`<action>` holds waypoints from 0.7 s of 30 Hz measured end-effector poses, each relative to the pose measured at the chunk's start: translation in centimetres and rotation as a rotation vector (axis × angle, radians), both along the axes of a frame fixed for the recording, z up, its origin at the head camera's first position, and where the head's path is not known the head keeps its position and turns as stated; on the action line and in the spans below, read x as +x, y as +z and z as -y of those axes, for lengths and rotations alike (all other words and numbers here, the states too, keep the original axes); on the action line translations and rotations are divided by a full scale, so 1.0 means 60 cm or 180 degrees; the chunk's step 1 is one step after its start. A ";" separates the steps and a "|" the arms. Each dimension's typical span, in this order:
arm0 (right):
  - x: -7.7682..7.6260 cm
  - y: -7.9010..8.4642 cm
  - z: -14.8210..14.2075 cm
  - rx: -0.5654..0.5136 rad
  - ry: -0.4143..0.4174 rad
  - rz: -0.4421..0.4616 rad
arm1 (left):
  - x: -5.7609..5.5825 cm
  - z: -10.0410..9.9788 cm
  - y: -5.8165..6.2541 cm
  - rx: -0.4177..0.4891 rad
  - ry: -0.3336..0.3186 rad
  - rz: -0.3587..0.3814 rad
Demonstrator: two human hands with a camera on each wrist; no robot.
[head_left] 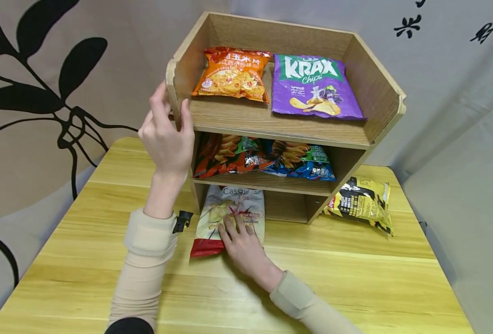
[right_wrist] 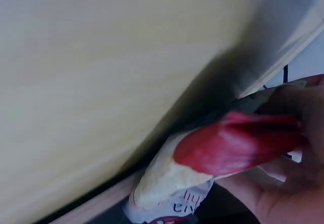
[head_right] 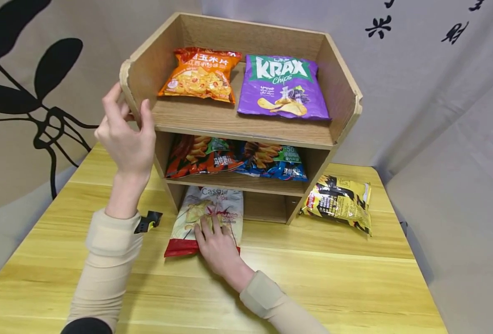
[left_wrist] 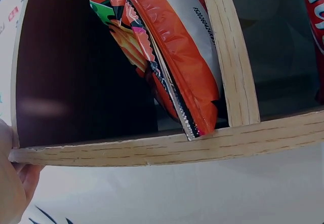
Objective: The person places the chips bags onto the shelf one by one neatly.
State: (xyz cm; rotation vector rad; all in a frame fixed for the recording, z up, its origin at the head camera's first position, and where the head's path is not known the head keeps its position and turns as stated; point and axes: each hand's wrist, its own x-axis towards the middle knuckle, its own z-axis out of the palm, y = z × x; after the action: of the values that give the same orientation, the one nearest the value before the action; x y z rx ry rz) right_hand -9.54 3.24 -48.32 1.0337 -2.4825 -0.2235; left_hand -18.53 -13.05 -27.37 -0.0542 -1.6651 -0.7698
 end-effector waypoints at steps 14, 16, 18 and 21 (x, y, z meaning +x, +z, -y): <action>-0.061 0.011 0.017 -0.0486 0.0011 -0.0195 | -0.001 -0.002 0.000 0.0023 -0.0009 -0.0019; -0.072 0.013 0.017 -0.0434 0.0092 -0.0026 | -0.002 -0.002 -0.001 0.0021 -0.0003 -0.0020; -0.079 0.018 0.014 -0.0299 0.0166 0.0374 | -0.002 -0.002 -0.001 0.0024 0.0005 -0.0025; -0.085 0.032 0.004 -0.0140 0.0215 0.1317 | -0.002 -0.001 -0.001 0.0020 0.0028 -0.0034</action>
State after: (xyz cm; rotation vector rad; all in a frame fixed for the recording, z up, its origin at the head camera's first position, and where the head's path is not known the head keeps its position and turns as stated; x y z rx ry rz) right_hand -14.64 3.01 -46.43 1.2469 -2.7917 0.0757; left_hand -18.63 -13.01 -27.43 -0.0465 -1.6518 -0.7670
